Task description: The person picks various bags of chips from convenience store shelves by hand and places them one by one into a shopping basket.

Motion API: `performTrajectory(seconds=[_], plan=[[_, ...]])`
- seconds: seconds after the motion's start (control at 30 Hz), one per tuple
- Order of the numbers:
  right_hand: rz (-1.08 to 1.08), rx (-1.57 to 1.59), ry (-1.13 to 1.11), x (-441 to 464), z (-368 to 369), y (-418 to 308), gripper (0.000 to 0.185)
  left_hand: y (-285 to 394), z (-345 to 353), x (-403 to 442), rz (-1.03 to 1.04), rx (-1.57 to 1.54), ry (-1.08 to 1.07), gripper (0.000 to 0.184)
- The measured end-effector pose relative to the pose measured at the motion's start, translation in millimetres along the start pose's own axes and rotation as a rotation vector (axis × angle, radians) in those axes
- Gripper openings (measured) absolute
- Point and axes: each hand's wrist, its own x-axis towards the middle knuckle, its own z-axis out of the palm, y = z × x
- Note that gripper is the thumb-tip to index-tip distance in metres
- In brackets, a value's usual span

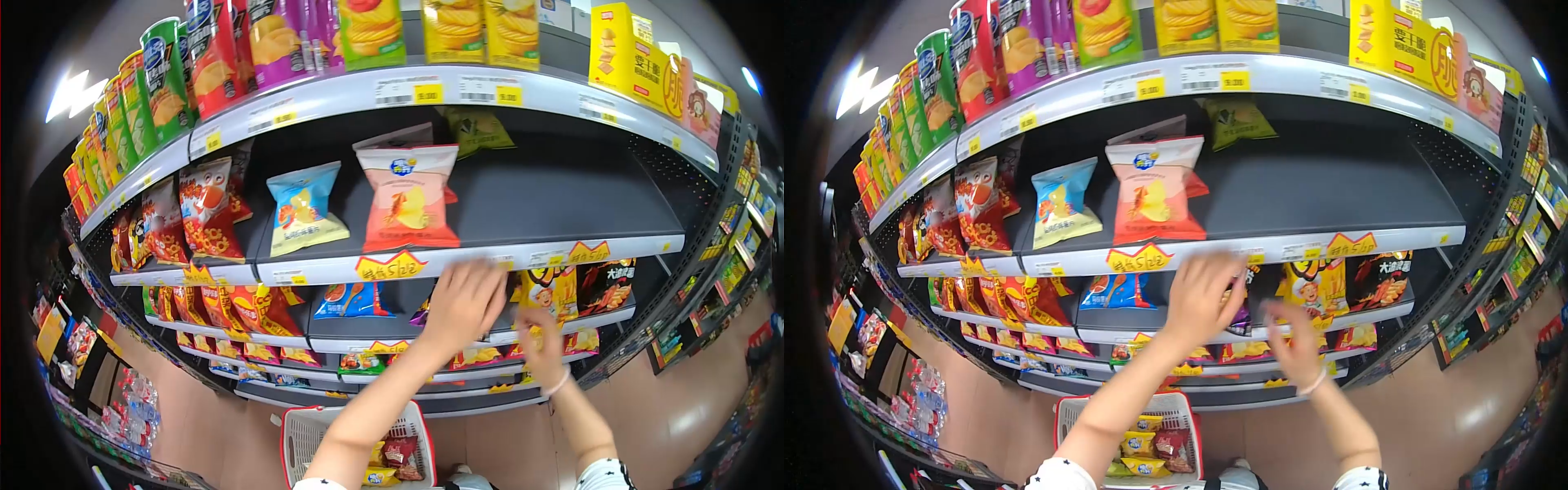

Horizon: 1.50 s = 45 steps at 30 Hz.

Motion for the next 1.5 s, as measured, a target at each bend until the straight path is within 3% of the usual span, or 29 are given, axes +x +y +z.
performTrajectory(seconds=[0.07, 0.1, 0.17, 0.23, 0.37, 0.4, 0.47, 0.6, 0.7, 0.77, 0.9, 1.07, 1.17, 1.2, 1.27, 1.37, 1.43, 1.5], plan=[[0.005, 0.113, 0.106, 60.4, -25.6, 1.7, 0.017, -14.4, 41.7, 59.2, 0.001, 0.091, 0.167, 0.031], [-0.187, -0.093, 0.158, 94.8, -35.3, 11.9, 0.014, -22.4, 61.3, 79.6, -0.053, 0.132, 0.192, 0.033], [-0.186, -0.105, 0.16, 152.5, -45.0, 13.8, 0.013, -29.0, 85.7, 92.2, -0.107, 0.176, 0.222, 0.036], [-0.195, -0.155, 0.058, 202.0, -46.4, 42.0, 0.019, -30.3, 96.2, 93.0, -0.335, 0.42, 0.126, 0.042], [-0.041, -0.323, -0.016, 284.6, -24.4, 110.2, 0.048, -33.3, 93.8, 91.1, -0.455, 0.418, 0.08, 0.044], [-0.048, -0.319, -0.014, 300.8, -19.4, 114.7, 0.048, -32.7, 94.3, 92.0, -0.452, 0.424, 0.085, 0.044], [-0.015, -0.709, -0.105, 327.3, -6.4, 116.4, 0.065, -31.8, 95.0, 92.6, -0.466, 0.449, 0.067, 0.042], [-0.042, -0.781, -0.097, 359.9, 19.5, 133.2, 0.074, -33.5, 95.5, 91.0, -0.471, 0.451, 0.082, 0.041], [-0.183, -0.873, -0.167, 367.9, 26.4, 135.8, 0.076, -34.6, 94.6, 90.6, -0.467, 0.435, 0.076, 0.041], [-0.056, -0.722, -0.304, 355.2, 17.3, 113.7, 0.065, -31.7, 90.1, 94.2, -0.464, 0.373, 0.134, 0.045], [-0.027, -0.526, -0.324, 330.7, -0.7, 93.8, 0.049, -28.0, 86.7, 95.7, -0.384, 0.31, 0.226, 0.057], [-0.282, -0.459, -0.154, 253.4, -54.8, 43.3, 0.028, -27.8, 78.4, 90.6, -0.372, 0.192, 0.387, 0.063], [-0.486, -0.617, -0.084, 181.8, -86.0, -8.6, 0.015, -30.9, 58.8, 64.1, -0.144, 0.084, 0.473, 0.064], [-0.547, -0.692, -0.052, 155.7, -90.9, -22.2, 0.012, -25.7, 46.0, 48.9, -0.114, 0.035, 0.448, 0.066], [-0.464, -0.727, -0.083, 97.9, -95.8, -38.4, 0.022, -7.2, 23.0, 4.2, -0.139, -0.077, 0.344, 0.074], [-0.524, -0.864, -0.289, 2.5, -104.2, -31.3, 0.038, 24.1, -8.5, -84.0, -0.249, -0.321, 0.124, 0.09], [-0.556, -0.81, -0.319, -48.6, -76.1, -33.8, 0.035, 45.1, -35.1, -139.0, -0.36, -0.459, -0.028, 0.094], [-0.401, -0.61, -0.523, -82.2, -25.7, -54.0, 0.031, 64.7, -63.9, -204.3, -0.491, -0.492, -0.122, 0.09]])
